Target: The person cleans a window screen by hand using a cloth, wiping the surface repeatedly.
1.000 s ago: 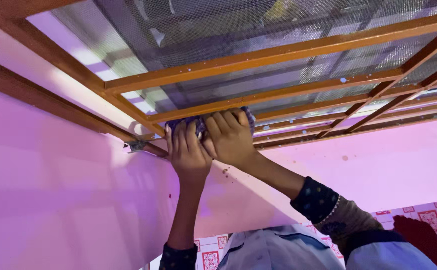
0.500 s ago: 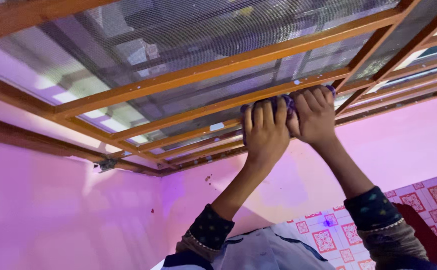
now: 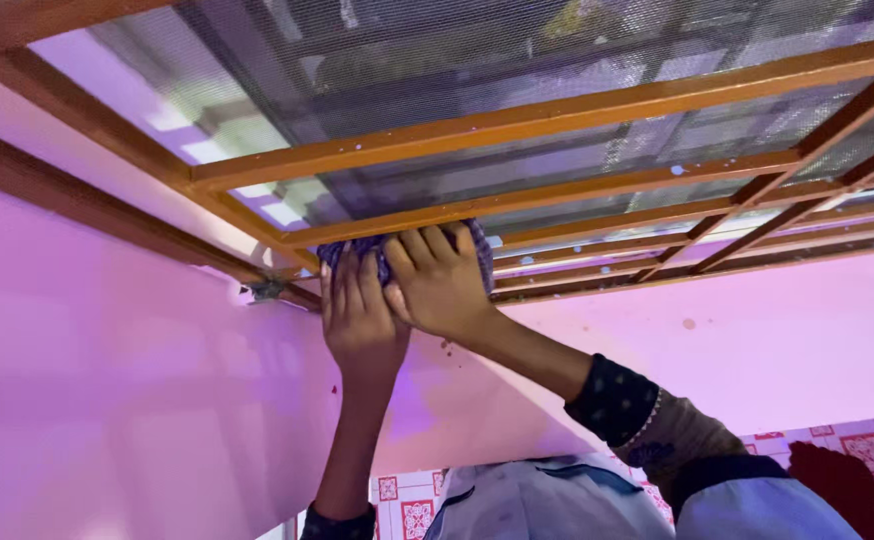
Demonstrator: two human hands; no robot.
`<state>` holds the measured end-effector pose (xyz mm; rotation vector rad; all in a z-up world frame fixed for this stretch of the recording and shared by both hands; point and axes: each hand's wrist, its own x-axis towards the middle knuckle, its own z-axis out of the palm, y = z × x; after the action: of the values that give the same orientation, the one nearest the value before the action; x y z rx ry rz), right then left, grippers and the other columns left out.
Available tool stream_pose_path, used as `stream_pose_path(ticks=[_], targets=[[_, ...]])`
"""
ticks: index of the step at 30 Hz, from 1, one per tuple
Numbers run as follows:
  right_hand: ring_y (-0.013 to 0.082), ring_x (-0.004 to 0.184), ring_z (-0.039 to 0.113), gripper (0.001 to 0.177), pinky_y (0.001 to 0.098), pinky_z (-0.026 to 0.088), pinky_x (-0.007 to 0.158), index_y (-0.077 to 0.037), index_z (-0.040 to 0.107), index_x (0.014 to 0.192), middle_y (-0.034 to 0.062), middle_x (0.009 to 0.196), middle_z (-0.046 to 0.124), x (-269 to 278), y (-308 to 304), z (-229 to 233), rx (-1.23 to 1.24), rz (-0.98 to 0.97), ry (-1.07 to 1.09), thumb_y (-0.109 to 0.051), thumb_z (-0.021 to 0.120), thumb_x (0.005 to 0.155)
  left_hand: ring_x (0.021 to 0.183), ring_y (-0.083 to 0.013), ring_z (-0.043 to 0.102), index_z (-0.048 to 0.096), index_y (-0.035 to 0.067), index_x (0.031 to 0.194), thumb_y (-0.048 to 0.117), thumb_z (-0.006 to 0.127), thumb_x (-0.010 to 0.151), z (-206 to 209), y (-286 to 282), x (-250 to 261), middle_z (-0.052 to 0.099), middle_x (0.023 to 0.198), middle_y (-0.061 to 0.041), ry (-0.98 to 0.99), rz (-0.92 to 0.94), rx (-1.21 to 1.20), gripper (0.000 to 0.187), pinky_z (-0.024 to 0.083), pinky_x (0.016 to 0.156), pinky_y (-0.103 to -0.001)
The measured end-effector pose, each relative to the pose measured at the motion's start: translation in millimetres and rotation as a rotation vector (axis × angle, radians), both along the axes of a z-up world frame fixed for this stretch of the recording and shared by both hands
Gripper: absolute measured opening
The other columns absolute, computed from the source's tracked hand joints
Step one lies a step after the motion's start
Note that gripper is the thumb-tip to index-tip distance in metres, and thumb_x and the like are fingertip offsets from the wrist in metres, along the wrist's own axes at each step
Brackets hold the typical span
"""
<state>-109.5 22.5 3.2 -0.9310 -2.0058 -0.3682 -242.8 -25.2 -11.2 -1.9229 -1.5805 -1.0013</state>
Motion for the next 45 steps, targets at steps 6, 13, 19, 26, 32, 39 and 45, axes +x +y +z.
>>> stream_pose_path(ticks=[6,13,19,26,32,39,45], targets=[[0.0297,0.099,0.059,0.048,0.0458,0.044,0.09,-0.002,0.065,0.118,0.0136,0.108,0.064,62,7,-12,-0.124,0.056,-0.08,-0.036,0.068,0.084,0.125,-0.0429,0.061,0.062,-0.007,0.126,0.028,0.056,0.1,-1,15,50,0.064,0.125,-0.03,0.028,-0.027,0.058,0.044,0.038,0.12,-0.061],[0.0412,0.095,0.054,0.036,0.0575,0.04,0.095,-0.003,0.062,0.096,0.02,0.095,0.058,232,16,-42,-0.094,-0.29,-0.081,-0.034,0.067,0.079,0.117,-0.0381,0.062,0.062,0.001,0.13,0.028,0.062,0.092,-7,46,197,0.065,0.121,-0.021,-0.01,-0.372,-0.009,0.047,0.04,0.117,-0.053],[0.0422,0.109,0.052,0.042,0.0567,0.035,0.105,0.0,0.064,0.113,0.0213,0.106,0.059,227,9,-36,-0.065,-0.324,0.108,-0.028,0.055,0.084,0.122,-0.0371,0.06,0.058,0.002,0.136,0.024,0.061,0.096,-6,47,206,0.062,0.127,-0.021,-0.065,-0.514,-0.036,0.046,0.038,0.12,-0.053],[0.0362,0.112,0.052,0.056,0.0613,0.033,0.103,-0.002,0.061,0.119,0.0163,0.112,0.057,71,4,-38,-0.127,-0.214,0.015,-0.037,0.062,0.075,0.122,-0.0387,0.06,0.063,0.0,0.129,0.033,0.063,0.099,-8,23,60,0.063,0.126,-0.024,-0.047,-0.276,0.003,0.045,0.039,0.116,-0.057],[0.0321,0.103,0.056,0.04,0.0503,0.041,0.098,-0.005,0.063,0.11,0.0127,0.106,0.061,7,4,-7,0.018,0.024,-0.067,-0.034,0.066,0.083,0.131,-0.0401,0.057,0.061,-0.001,0.135,0.025,0.06,0.096,8,1,-4,0.061,0.133,-0.025,-0.021,-0.089,-0.055,0.046,0.036,0.123,-0.058],[0.0356,0.105,0.058,0.025,0.0518,0.043,0.1,-0.005,0.063,0.1,0.0143,0.107,0.065,116,7,-31,-0.061,-0.056,-0.157,-0.022,0.064,0.082,0.119,-0.0397,0.054,0.06,0.0,0.132,0.028,0.064,0.085,6,25,83,0.06,0.124,-0.024,0.008,-0.224,-0.116,0.055,0.029,0.117,-0.061],[0.0375,0.129,0.059,0.04,0.0562,0.039,0.114,0.007,0.064,0.125,0.0203,0.136,0.064,239,-20,-27,-0.027,-0.244,-0.074,-0.002,0.062,0.086,0.125,-0.0362,0.059,0.058,0.003,0.14,0.013,0.059,0.098,-16,48,196,0.061,0.133,-0.02,0.049,-0.53,-0.012,0.043,0.041,0.12,-0.054]])
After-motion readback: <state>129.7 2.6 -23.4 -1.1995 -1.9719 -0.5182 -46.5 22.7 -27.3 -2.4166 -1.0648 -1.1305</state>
